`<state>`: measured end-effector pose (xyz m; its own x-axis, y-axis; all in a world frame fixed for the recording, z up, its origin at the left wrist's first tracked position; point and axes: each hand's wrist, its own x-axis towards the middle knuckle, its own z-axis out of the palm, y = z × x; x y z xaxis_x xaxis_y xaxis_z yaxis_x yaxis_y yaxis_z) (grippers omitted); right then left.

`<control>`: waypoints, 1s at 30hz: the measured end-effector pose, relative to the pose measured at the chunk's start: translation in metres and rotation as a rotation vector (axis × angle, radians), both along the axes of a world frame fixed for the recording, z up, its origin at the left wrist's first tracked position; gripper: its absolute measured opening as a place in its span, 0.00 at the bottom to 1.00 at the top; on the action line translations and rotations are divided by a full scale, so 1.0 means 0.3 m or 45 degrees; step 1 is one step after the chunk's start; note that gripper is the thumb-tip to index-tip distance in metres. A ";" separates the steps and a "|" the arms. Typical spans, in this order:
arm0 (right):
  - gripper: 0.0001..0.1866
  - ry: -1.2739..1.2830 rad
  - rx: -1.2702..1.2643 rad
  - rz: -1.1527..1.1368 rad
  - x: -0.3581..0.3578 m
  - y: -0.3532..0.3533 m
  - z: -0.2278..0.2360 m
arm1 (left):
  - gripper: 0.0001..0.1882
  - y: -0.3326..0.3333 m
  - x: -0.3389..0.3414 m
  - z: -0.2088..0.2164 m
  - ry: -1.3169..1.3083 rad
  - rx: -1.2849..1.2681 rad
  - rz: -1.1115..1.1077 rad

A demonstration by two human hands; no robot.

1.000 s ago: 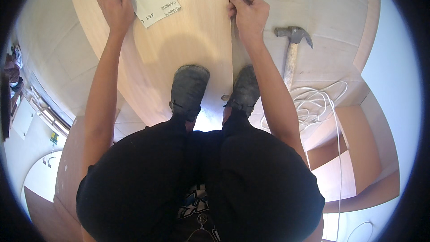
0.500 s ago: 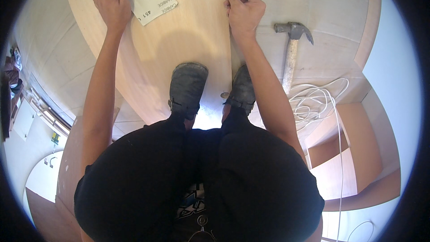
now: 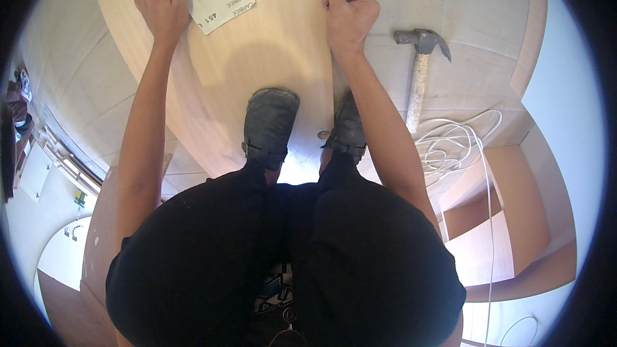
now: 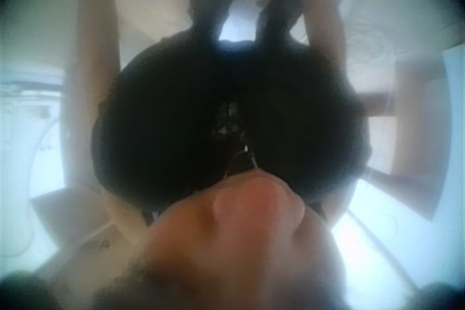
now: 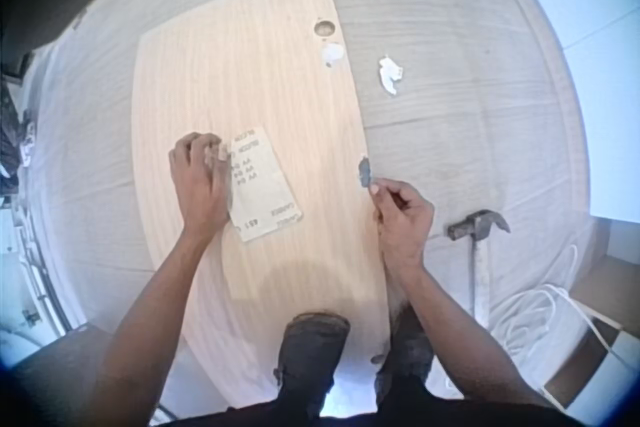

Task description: The person sits on the floor and uses a hammer to tap a small white card onto a large light-colored board. They then use a blue tool to press along the edge of the board.

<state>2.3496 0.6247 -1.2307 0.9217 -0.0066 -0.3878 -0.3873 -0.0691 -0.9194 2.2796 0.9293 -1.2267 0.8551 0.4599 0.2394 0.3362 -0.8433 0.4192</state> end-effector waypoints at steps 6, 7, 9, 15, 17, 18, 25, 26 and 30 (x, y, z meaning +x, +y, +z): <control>0.11 -0.035 -0.047 0.027 0.033 0.025 0.009 | 0.15 -0.004 0.001 0.000 0.008 -0.003 0.004; 0.10 0.017 -0.042 0.023 0.034 0.019 0.013 | 0.15 -0.002 0.002 0.001 0.013 -0.015 0.004; 0.09 0.107 -0.018 0.024 0.048 0.011 0.031 | 0.15 0.010 0.000 0.005 0.012 -0.024 0.006; 0.10 -0.060 -0.010 -0.007 0.066 -0.011 0.060 | 0.15 0.028 -0.019 -0.018 -0.032 -0.017 -0.033; 0.11 -0.107 -0.114 0.105 0.079 -0.038 0.077 | 0.17 0.062 -0.033 -0.058 -0.030 0.021 -0.049; 0.11 -0.133 -0.164 0.154 0.088 -0.051 0.086 | 0.16 0.064 -0.039 -0.066 -0.034 0.011 -0.037; 0.12 -0.437 -0.413 0.351 0.041 -0.147 0.041 | 0.17 0.001 0.007 0.007 -0.084 0.080 -0.110; 0.13 -0.417 -0.377 0.354 0.027 -0.148 0.040 | 0.16 -0.033 0.027 0.033 -0.092 0.102 -0.133; 0.12 -0.435 -0.353 0.400 -0.037 -0.190 -0.029 | 0.18 -0.353 0.132 0.084 -0.160 -0.013 -0.566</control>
